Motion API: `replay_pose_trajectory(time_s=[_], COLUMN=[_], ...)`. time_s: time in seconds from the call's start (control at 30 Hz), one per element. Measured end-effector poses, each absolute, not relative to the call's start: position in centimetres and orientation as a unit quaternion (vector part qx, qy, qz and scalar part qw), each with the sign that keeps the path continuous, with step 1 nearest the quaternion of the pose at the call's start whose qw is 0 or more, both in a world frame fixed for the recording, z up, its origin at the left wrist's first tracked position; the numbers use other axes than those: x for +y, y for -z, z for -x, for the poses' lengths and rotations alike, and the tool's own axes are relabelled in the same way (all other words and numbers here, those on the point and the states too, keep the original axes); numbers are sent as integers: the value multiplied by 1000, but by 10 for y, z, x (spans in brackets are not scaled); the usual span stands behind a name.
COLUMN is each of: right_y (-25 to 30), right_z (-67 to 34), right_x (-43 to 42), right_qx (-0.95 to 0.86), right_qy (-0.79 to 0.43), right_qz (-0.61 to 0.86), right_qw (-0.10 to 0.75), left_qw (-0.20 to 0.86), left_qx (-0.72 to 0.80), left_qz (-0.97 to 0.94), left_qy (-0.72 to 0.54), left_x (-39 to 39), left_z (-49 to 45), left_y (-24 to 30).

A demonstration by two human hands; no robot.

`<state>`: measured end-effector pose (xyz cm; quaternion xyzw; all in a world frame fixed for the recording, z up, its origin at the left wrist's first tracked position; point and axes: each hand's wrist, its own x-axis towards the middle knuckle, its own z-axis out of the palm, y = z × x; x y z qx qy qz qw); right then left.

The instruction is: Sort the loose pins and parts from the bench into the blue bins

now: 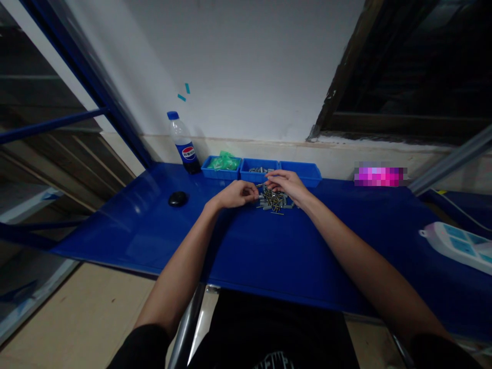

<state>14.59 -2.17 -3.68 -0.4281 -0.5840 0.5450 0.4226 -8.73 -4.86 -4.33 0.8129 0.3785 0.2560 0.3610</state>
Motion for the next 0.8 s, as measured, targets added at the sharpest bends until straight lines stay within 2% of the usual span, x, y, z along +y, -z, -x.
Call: replay_pose_trajectory(time_s=[0.27, 0.47, 0.63, 0.8], right_y=[40, 38, 43, 46], right_z=[-145, -144, -145, -148], right_x=[-23, -31, -26, -16], right_qx=[-600, -589, -587, -568], right_qy=[-579, -622, -602, -538], right_qz=[423, 374, 395, 428], right_qw=[354, 354, 370, 451], left_qw=[360, 355, 331, 191], left_qx=[396, 389, 386, 425], left_qz=[-748, -718, -743, -818], left_qy=[-393, -456, -436, -338], left_x=[-49, -48, -46, -42], left_z=[75, 69, 71, 76], left_y=[42, 49, 52, 56])
